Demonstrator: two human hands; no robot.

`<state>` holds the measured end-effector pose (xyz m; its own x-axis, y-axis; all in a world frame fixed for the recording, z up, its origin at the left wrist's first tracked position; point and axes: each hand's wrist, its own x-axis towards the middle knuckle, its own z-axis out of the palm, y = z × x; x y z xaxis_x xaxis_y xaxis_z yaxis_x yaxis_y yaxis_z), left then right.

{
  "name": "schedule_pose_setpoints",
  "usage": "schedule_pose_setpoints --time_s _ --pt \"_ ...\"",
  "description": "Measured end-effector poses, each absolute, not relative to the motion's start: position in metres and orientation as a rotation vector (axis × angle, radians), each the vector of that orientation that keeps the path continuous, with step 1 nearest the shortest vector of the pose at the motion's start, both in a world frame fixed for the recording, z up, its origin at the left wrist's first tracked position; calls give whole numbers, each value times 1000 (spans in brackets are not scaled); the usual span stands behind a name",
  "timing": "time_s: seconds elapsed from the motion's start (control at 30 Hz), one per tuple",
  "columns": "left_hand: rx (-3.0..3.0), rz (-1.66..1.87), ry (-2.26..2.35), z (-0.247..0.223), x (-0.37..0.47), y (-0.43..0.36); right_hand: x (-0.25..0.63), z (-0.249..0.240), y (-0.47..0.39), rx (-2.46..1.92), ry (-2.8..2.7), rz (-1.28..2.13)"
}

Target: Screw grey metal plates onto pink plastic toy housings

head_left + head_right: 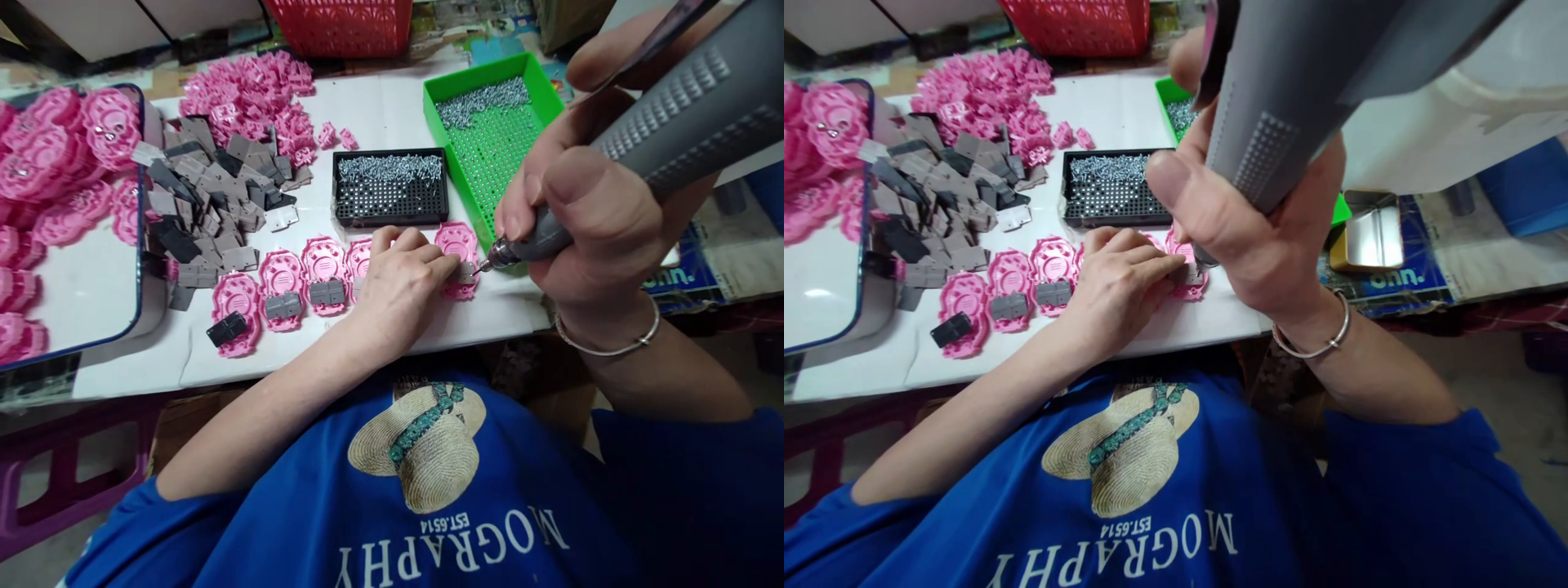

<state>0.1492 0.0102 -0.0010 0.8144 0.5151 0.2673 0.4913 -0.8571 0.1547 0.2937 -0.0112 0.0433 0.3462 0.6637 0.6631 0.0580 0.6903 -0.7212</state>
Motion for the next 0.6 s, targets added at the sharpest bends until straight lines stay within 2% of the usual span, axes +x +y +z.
schedule_pose_setpoints --time_s 0.6 --pt "2946 400 786 -4 151 10 294 40 -9 -690 -1193 463"
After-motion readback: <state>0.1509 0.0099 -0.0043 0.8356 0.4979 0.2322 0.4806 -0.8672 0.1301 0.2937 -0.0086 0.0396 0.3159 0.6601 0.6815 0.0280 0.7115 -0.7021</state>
